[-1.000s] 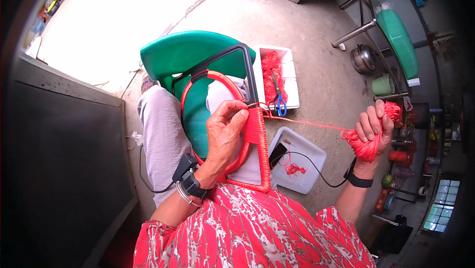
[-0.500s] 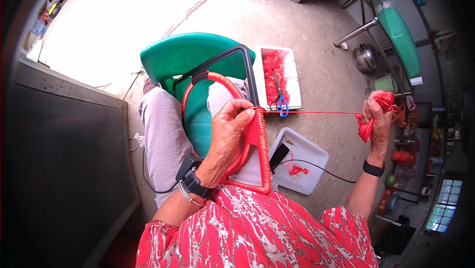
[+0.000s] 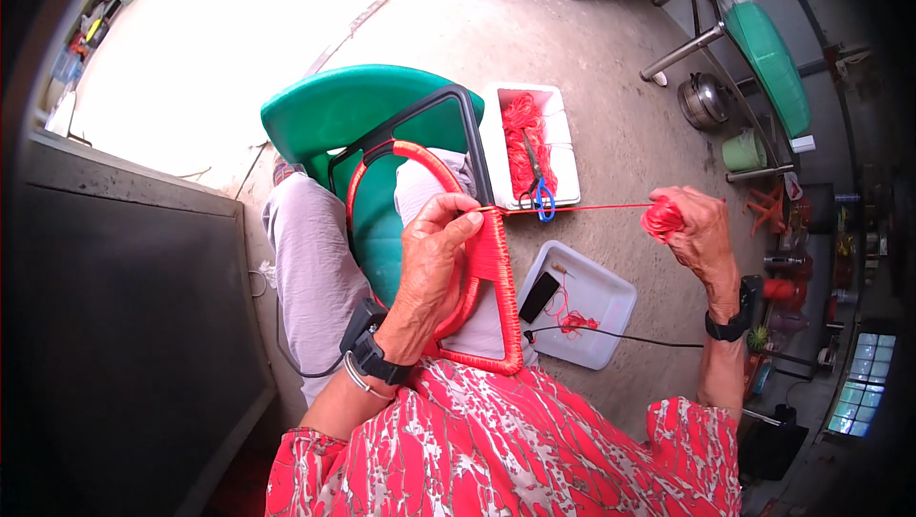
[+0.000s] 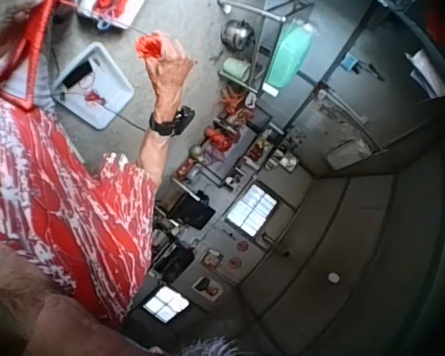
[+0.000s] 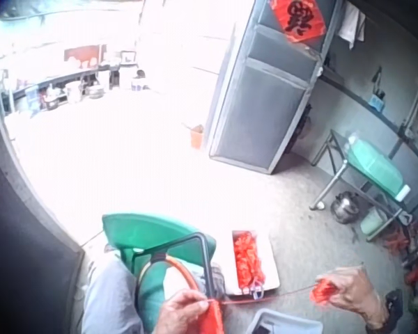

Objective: The recorder is wrapping a red plastic frame with red twine, securing and cutting it with scissors.

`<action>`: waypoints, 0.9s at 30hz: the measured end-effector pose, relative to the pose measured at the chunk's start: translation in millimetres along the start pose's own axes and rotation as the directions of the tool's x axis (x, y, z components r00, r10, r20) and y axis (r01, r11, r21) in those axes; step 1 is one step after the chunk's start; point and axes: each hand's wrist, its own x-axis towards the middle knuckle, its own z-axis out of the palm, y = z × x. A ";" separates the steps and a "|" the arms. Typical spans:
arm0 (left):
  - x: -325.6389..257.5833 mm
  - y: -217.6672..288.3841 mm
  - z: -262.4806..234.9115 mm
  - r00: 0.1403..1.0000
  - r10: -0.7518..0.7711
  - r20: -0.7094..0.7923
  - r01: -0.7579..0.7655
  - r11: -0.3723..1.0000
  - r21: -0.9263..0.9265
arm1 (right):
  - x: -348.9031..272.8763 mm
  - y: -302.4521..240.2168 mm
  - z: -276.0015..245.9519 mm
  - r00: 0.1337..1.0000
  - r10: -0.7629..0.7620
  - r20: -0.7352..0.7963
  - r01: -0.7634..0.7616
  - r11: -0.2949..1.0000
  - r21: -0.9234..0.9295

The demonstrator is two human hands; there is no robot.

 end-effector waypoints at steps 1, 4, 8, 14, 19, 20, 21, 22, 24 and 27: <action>0.6 -1.2 -1.8 1.000 0.014 -0.007 -0.014 0.999 0.047 | -1.1 4.4 3.7 0.999 0.004 0.052 -0.001 0.998 -0.066; -0.7 -2.4 -2.1 0.999 0.042 -0.034 -0.037 0.992 0.117 | 1.7 7.9 1.9 0.994 0.113 0.003 -0.113 0.993 0.039; -4.2 0.6 -2.0 0.993 0.056 -0.105 -0.036 0.983 0.180 | 6.0 -3.8 -9.3 0.801 0.598 -0.012 -0.492 0.670 0.556; -4.0 1.2 -3.2 0.993 0.033 -0.110 -0.014 0.985 0.169 | 13.3 -27.3 -25.5 0.908 0.418 0.014 -0.061 0.100 0.993; -2.6 1.7 -1.3 0.993 0.040 -0.110 -0.018 0.980 0.197 | 27.0 -56.6 -39.0 0.943 0.324 -0.082 0.106 -0.055 0.993; -2.1 1.2 -2.1 0.993 0.049 -0.103 -0.026 0.978 0.209 | 31.0 -61.7 -39.4 0.943 0.324 -0.083 0.106 -0.054 0.993; -2.4 1.6 -0.2 0.994 0.049 -0.102 -0.026 0.978 0.209 | 35.4 -65.4 -40.0 0.950 0.295 -0.102 0.129 -0.074 0.989; -3.2 2.2 2.9 0.991 0.063 -0.114 -0.040 0.979 0.199 | 39.5 -68.8 -40.5 0.956 0.266 -0.121 0.151 -0.095 0.984; -3.8 0.2 5.5 0.989 0.080 -0.125 -0.055 0.980 0.190 | 47.3 -75.7 -41.8 0.957 0.252 -0.144 0.173 -0.098 0.980; -4.7 -12.0 0.0 0.990 0.107 -0.088 -0.101 0.993 0.067 | 61.7 -83.9 -43.1 0.965 0.213 -0.151 0.197 -0.210 0.958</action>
